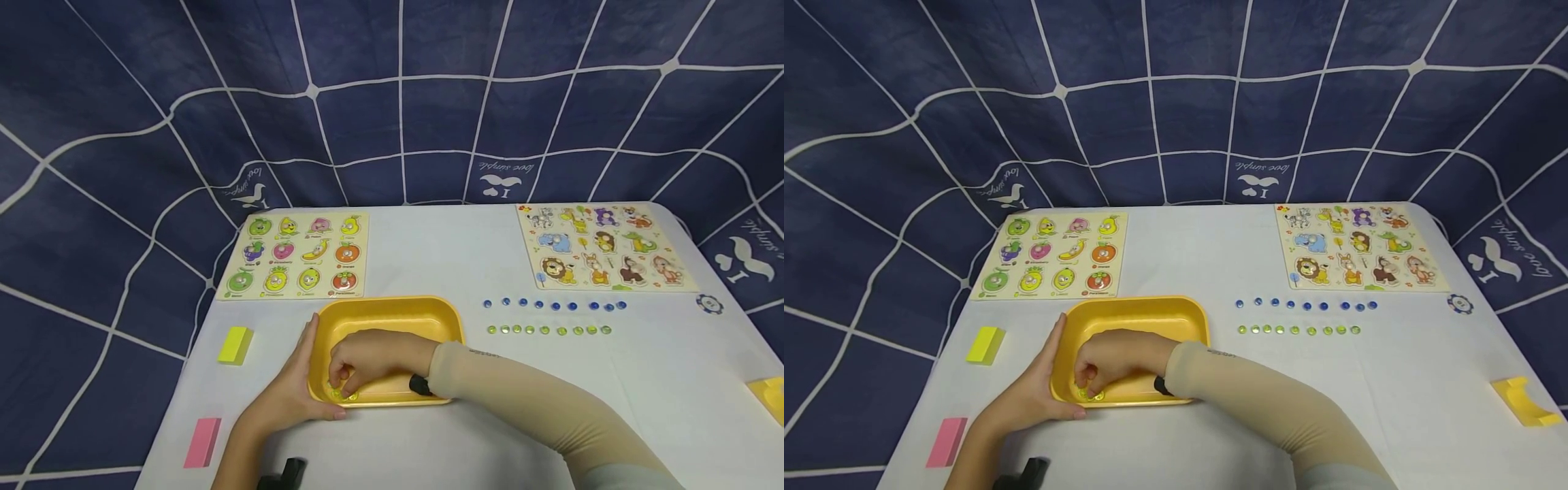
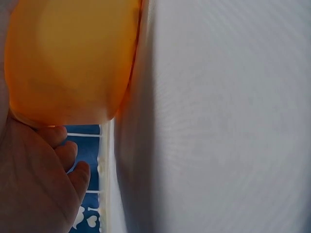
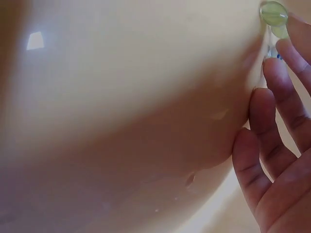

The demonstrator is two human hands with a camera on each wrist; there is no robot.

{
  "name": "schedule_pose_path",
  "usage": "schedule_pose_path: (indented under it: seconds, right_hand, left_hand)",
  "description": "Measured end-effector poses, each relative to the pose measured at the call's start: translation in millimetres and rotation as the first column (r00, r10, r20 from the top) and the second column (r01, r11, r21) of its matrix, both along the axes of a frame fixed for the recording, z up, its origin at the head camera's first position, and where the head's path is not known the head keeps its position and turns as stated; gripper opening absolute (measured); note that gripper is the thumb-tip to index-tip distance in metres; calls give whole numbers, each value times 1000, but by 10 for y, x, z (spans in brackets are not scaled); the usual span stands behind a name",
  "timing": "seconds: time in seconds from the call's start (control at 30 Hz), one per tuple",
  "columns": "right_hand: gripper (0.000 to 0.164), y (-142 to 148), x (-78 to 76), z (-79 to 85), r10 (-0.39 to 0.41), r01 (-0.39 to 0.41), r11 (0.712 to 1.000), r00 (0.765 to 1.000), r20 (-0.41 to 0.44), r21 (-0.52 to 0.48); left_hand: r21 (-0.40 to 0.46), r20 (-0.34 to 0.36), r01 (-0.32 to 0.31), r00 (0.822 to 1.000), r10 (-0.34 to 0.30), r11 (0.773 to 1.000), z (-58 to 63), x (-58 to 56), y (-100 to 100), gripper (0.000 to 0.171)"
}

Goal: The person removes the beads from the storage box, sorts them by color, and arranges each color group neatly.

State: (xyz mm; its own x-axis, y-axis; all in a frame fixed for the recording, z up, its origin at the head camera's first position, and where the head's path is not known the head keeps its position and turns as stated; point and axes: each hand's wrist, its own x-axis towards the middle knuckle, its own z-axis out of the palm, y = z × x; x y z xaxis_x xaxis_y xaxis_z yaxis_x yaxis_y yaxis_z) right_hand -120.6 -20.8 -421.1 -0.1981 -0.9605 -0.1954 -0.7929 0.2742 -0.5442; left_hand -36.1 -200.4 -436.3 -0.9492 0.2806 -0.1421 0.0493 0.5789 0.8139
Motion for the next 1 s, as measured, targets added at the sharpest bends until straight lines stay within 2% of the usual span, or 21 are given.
schedule_pose_path:
  seconds: [0.17,0.37,0.8,0.9,1.0]
  right_hand:
    - [15,-31,18,-6,25,-25,1000,1000,-14,5]
    - [13,-61,43,0,19,-19,1000,1000,0,0]
    - [8,-102,76,-45,-55,56,998,997,53,-20]
    - [3,-102,70,-44,-52,53,998,998,44,-16]
    - [7,-83,58,-13,-46,46,999,999,9,-14]
  left_hand:
    - [13,-4,1,1000,-1,1000,-5,-4,-6,146]
    - [28,-7,3,1000,-3,1000,-9,-3,-9,146]
    - [15,-15,12,1000,-12,1000,-2,1,-11,146]
    - [19,-20,15,1000,-15,1000,-6,0,-11,146]
    - [24,-16,15,1000,-14,1000,-8,0,-14,146]
